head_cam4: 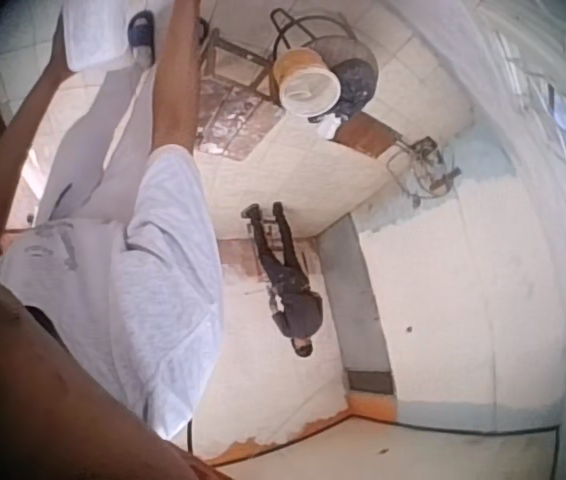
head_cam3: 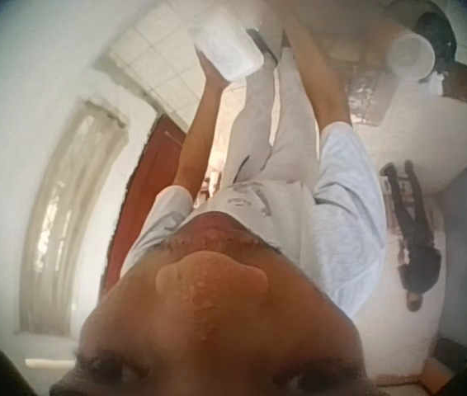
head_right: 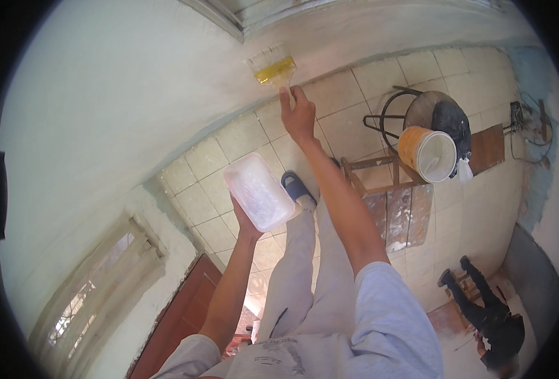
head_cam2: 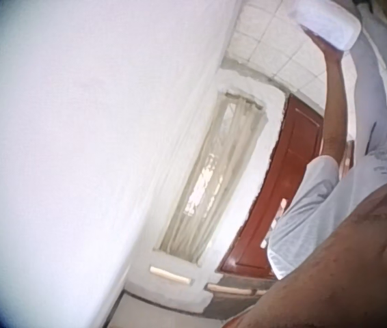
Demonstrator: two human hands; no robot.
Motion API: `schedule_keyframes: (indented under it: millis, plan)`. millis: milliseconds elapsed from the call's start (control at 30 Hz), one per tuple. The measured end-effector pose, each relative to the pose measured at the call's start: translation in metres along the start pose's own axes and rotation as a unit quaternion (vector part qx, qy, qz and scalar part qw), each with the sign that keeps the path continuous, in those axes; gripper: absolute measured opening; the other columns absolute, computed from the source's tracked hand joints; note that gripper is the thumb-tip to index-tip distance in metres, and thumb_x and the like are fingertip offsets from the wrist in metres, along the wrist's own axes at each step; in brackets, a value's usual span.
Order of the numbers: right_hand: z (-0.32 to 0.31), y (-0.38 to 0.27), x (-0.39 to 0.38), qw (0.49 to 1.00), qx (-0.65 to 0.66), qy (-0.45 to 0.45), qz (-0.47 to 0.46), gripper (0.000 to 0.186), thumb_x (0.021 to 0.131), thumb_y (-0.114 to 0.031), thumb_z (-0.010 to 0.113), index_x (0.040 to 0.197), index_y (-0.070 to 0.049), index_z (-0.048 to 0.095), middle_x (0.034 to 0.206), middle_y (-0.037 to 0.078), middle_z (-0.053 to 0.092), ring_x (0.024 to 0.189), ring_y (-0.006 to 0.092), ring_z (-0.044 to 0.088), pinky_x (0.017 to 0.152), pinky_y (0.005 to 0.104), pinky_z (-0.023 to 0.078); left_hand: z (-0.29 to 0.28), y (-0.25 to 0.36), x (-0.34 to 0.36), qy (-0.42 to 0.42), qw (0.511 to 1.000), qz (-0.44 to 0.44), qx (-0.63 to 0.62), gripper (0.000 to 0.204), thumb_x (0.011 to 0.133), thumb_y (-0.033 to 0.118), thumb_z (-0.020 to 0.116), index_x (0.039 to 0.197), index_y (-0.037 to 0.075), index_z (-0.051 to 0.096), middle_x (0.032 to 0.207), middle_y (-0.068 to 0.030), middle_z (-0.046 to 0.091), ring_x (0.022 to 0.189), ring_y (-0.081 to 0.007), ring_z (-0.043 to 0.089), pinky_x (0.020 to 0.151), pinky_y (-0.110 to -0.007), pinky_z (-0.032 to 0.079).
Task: The person paints the upper corners and edges of a wall and ceiling intersection using a handheld paint brush while holding a plastic paint container in their other hand.
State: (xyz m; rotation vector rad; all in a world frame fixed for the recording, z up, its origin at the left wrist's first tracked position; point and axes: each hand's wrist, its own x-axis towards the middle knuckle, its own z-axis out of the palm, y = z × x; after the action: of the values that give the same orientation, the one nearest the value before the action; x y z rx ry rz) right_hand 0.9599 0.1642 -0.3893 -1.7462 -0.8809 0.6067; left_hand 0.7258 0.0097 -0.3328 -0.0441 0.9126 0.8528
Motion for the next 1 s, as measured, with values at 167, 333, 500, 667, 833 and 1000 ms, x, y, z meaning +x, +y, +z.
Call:
schedule_keyframes:
  millis: [167, 333, 500, 667, 833, 1000]
  plan:
    - [0.003, 0.017, -0.01, 0.996, -0.074, -0.007, 0.047, 0.037, 0.104, -0.035, 0.064, 0.102, 0.002, 0.065, 0.091, 0.028, 0.071, 0.085, 0.0515, 0.067, 0.072, 0.0516, 0.052, -0.021, 0.012, -0.004, -0.008, 1.0, -0.004, 0.017, 0.079, 0.103, 0.073, 0.038, 0.158, 0.016, 0.04, 0.149, -0.0088, 0.057, 0.132, -0.0304, 0.06, 0.109, -0.052, 0.053]
    - [-0.003, 0.009, -0.03, 0.998, -0.054, 0.006, 0.036, 0.038, 0.106, -0.035, 0.062, 0.097, 0.002, 0.063, 0.078, 0.022, 0.064, 0.064, 0.0318, 0.056, 0.066, 0.0421, 0.048, -0.042, 0.02, -0.012, -0.002, 1.0, -0.017, 0.0, 0.08, 0.102, 0.073, 0.039, 0.158, 0.016, 0.04, 0.15, -0.0092, 0.056, 0.133, -0.0309, 0.06, 0.109, -0.055, 0.053]
    - [0.002, -0.017, -0.028, 1.0, 0.004, 0.013, -0.018, 0.037, 0.107, -0.034, 0.062, 0.097, 0.002, 0.062, 0.076, 0.019, 0.061, 0.064, 0.0244, 0.047, 0.064, 0.0384, 0.046, -0.052, 0.023, -0.016, -0.006, 1.0, -0.021, -0.016, 0.08, 0.102, 0.073, 0.04, 0.158, 0.017, 0.04, 0.151, -0.0094, 0.055, 0.133, -0.0311, 0.06, 0.109, -0.055, 0.053]
    - [0.021, 0.0, -0.009, 0.999, -0.009, 0.014, -0.028, 0.04, 0.107, -0.037, 0.06, 0.1, 0.002, 0.065, 0.084, 0.024, 0.068, 0.072, 0.0403, 0.064, 0.069, 0.0438, 0.05, -0.05, 0.018, -0.018, 0.0, 1.0, -0.014, -0.005, 0.079, 0.102, 0.073, 0.039, 0.157, 0.016, 0.041, 0.149, -0.0094, 0.057, 0.131, -0.0308, 0.061, 0.109, -0.054, 0.053]
    - [0.022, 0.031, -0.014, 0.993, -0.103, -0.025, 0.047, 0.042, 0.103, -0.04, 0.063, 0.106, 0.001, 0.068, 0.094, 0.029, 0.072, 0.089, 0.0511, 0.069, 0.08, 0.0547, 0.052, -0.052, 0.013, -0.017, 0.007, 1.0, -0.016, -0.009, 0.078, 0.103, 0.073, 0.038, 0.157, 0.016, 0.042, 0.149, -0.009, 0.057, 0.131, -0.03, 0.061, 0.109, -0.052, 0.054]
    - [0.008, 0.026, -0.025, 0.983, -0.143, -0.058, 0.102, 0.047, 0.101, -0.044, 0.063, 0.104, 0.002, 0.07, 0.097, 0.028, 0.074, 0.092, 0.051, 0.069, 0.085, 0.0544, 0.053, -0.049, 0.013, -0.018, 0.001, 1.0, -0.023, -0.016, 0.079, 0.103, 0.073, 0.037, 0.157, 0.016, 0.041, 0.151, -0.0085, 0.056, 0.133, -0.0295, 0.06, 0.11, -0.051, 0.053]
